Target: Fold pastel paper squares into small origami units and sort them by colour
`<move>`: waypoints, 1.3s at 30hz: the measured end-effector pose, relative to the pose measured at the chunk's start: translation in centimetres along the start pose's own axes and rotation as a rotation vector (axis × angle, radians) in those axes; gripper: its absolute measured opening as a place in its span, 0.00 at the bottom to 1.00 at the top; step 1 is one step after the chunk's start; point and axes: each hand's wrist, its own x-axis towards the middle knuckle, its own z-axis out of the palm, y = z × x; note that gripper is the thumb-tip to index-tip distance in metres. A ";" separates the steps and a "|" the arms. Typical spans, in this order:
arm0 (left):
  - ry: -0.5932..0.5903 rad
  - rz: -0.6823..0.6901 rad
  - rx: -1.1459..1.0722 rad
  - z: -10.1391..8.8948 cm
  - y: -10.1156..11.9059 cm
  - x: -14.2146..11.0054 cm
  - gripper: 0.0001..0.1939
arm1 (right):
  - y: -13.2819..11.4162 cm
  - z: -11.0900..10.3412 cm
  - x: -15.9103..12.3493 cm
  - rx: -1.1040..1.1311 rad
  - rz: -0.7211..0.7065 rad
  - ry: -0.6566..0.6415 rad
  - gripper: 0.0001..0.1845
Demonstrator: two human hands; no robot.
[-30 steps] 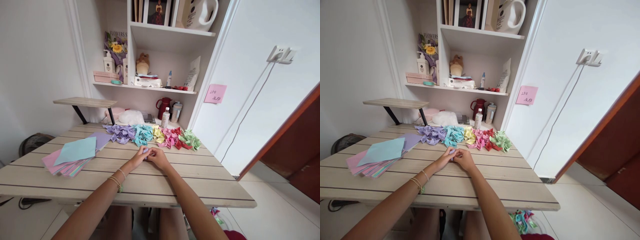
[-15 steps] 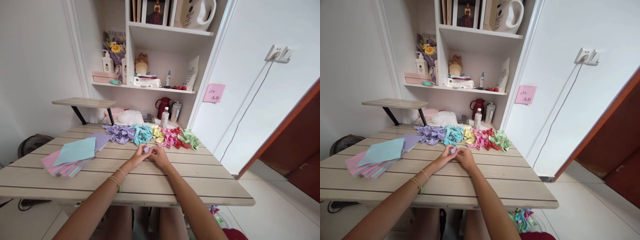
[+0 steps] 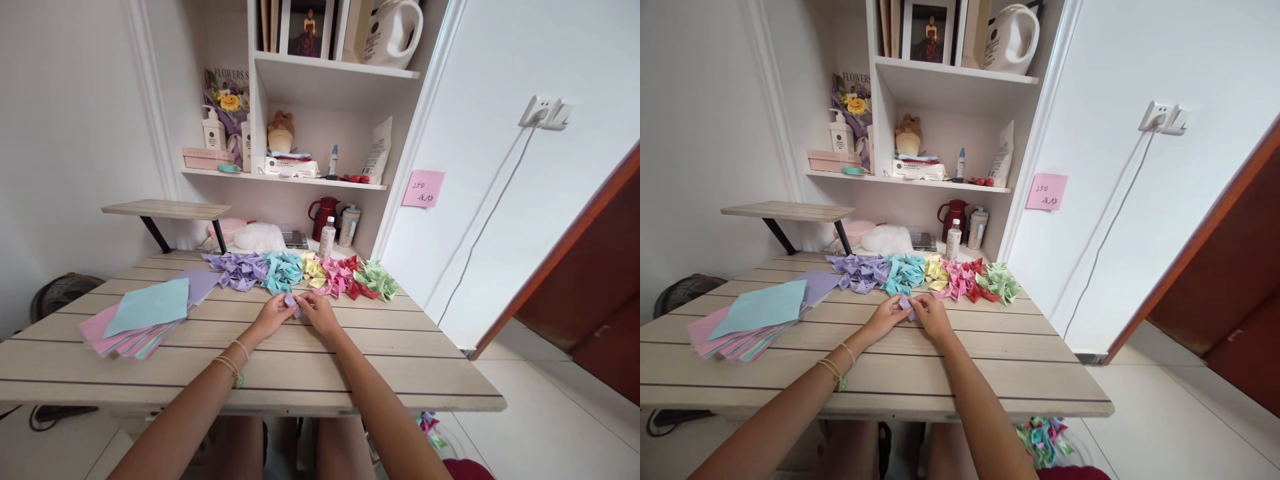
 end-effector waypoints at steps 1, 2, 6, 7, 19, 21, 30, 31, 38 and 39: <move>0.018 -0.011 -0.007 0.0 0.1 0.1 0.20 | -0.1 0.0 0.0 0.000 0.003 0.014 0.15; 0.043 -0.023 -0.009 -0.1 0.1 0.1 0.19 | -0.2 0.0 0.0 0.003 0.009 0.033 0.15; 0.135 -0.038 -0.004 -0.5 0.4 0.2 0.19 | 0.2 0.1 0.0 0.088 0.058 0.085 0.26; 0.143 -0.036 -0.006 -0.5 0.4 0.2 0.19 | 0.4 0.2 0.0 0.129 0.083 0.076 0.29; 0.198 -0.072 0.016 -0.8 0.6 0.2 0.19 | 1.3 0.1 0.4 0.397 0.226 0.158 0.22; 0.186 -0.080 -0.004 -0.7 0.7 0.2 0.18 | 1.1 0.0 0.4 0.400 0.216 0.154 0.22; 0.217 -0.046 -0.004 -0.8 0.9 0.2 0.19 | 0.9 -0.1 0.4 0.337 0.201 0.138 0.24; 0.220 -0.046 0.003 -0.7 0.8 0.2 0.19 | 0.8 -0.1 0.4 0.331 0.195 0.125 0.23; 0.262 0.002 0.084 -0.9 -0.3 0.5 0.21 | 0.5 -0.3 0.0 0.278 0.148 0.030 0.19; 0.271 0.019 0.086 -1.0 -0.4 0.6 0.21 | 0.5 -0.3 0.0 0.273 0.156 0.040 0.19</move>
